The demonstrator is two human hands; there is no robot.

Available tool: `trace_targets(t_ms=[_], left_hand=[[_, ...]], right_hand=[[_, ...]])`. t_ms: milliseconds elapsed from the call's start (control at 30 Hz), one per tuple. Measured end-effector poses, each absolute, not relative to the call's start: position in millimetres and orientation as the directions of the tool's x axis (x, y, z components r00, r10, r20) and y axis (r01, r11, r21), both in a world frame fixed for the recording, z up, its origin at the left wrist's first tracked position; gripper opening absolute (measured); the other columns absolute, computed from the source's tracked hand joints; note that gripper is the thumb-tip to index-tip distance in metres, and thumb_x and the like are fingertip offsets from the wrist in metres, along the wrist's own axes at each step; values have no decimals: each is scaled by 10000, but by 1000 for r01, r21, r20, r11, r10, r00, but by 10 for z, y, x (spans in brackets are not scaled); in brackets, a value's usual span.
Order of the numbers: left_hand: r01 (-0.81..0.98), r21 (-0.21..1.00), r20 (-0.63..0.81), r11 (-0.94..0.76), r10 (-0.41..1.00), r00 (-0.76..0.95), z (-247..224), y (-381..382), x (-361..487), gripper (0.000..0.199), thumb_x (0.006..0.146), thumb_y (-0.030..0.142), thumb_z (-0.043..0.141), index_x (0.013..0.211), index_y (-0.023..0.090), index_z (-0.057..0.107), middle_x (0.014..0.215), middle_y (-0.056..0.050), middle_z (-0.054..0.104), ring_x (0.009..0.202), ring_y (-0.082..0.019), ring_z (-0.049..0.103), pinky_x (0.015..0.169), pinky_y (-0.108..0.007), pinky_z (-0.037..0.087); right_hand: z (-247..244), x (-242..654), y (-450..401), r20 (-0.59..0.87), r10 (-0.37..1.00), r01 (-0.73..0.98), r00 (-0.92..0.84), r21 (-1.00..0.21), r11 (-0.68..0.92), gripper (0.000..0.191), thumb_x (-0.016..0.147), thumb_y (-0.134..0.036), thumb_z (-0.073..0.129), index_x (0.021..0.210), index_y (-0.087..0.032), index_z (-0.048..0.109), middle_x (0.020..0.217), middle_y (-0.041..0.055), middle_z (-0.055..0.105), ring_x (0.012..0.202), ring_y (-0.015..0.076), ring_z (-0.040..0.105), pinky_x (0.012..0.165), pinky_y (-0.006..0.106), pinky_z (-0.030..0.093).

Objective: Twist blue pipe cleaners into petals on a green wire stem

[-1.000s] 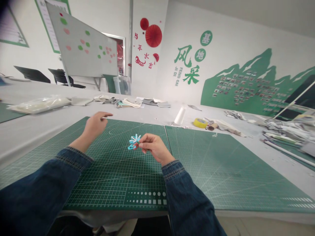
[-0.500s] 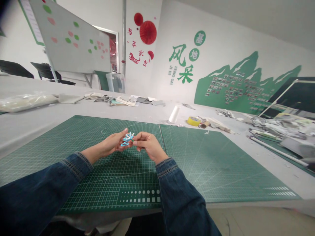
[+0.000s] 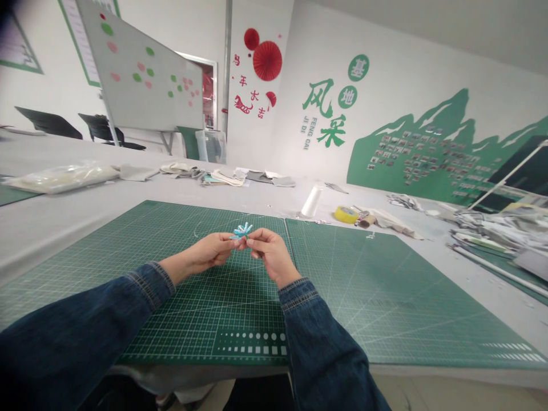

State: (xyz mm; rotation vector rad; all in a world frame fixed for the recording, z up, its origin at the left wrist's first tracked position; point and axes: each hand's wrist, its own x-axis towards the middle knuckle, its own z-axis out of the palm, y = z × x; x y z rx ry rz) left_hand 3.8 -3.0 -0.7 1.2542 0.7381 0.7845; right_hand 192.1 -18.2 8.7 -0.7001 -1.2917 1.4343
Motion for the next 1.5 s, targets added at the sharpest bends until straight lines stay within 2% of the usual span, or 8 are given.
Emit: trace_targets(t_ms=[267,433,567,700,967,1267,1367,1500], left_hand=[[-142,989,46,37,840,540,27,-54,44,339,841,502,619,845,164,611,455,114,231,398,-53,148,394,-196,136],[-102,994,82,-34,852,517,40,-53,58,275,783,388,704,937,161,689,447,114,266,388,-52,192,405,-202,182],[25,962,226,-271,848,479,67,-87,99,168,828,324,656,891,196,745,657,8,648,616,-122,578,632,-243,447],[309,751,429,-584,787,444,93,-147,100,214,901,321,559,964,258,753,1030,-12,746,996,-204,660,916,-290,439],[671,226,603,-706,642,472,62,-204,64,239,933,307,501,1006,287,727,668,-48,660,588,-186,548,558,-262,301],[713,21,608,-701,575,547,79,-171,-3,276,910,192,491,1080,286,688,693,-24,675,634,-170,573,545,-250,306],[759,39,586,-649,631,509,119,-148,-26,266,917,239,506,1100,309,686,813,-6,740,717,-177,647,565,-246,368],[713,309,513,-629,742,433,166,-60,-84,233,929,312,508,1013,305,725,945,28,767,841,-175,693,694,-255,461]], right_hand=[[95,1949,-155,225,953,-331,-201,-932,150,131,672,-205,768,720,-181,648,822,44,731,577,95,540,431,208,260],[89,1945,-150,230,960,-302,-160,-937,175,148,666,-242,768,713,-182,641,818,45,730,556,94,512,433,217,270],[85,1909,-171,249,961,-238,-121,-947,215,150,684,-272,748,725,-183,634,792,35,716,524,87,473,440,225,280],[66,1886,-180,296,954,-108,-49,-951,289,139,718,-286,715,739,-195,611,624,-16,635,486,94,437,446,234,291],[-16,1881,-156,458,887,322,67,-851,415,88,759,-211,657,693,-230,603,619,-17,626,590,162,538,615,308,400],[-28,1856,-211,565,820,616,-90,-616,492,158,787,-134,587,664,-233,596,652,-13,606,650,177,524,630,297,334],[-20,1855,-216,559,811,637,-170,-565,524,158,791,-109,580,697,-229,623,704,-8,641,689,178,553,657,291,349],[-24,1854,-203,535,803,630,-264,-534,563,160,787,-90,600,730,-230,653,765,-1,688,749,186,592,701,294,374]])
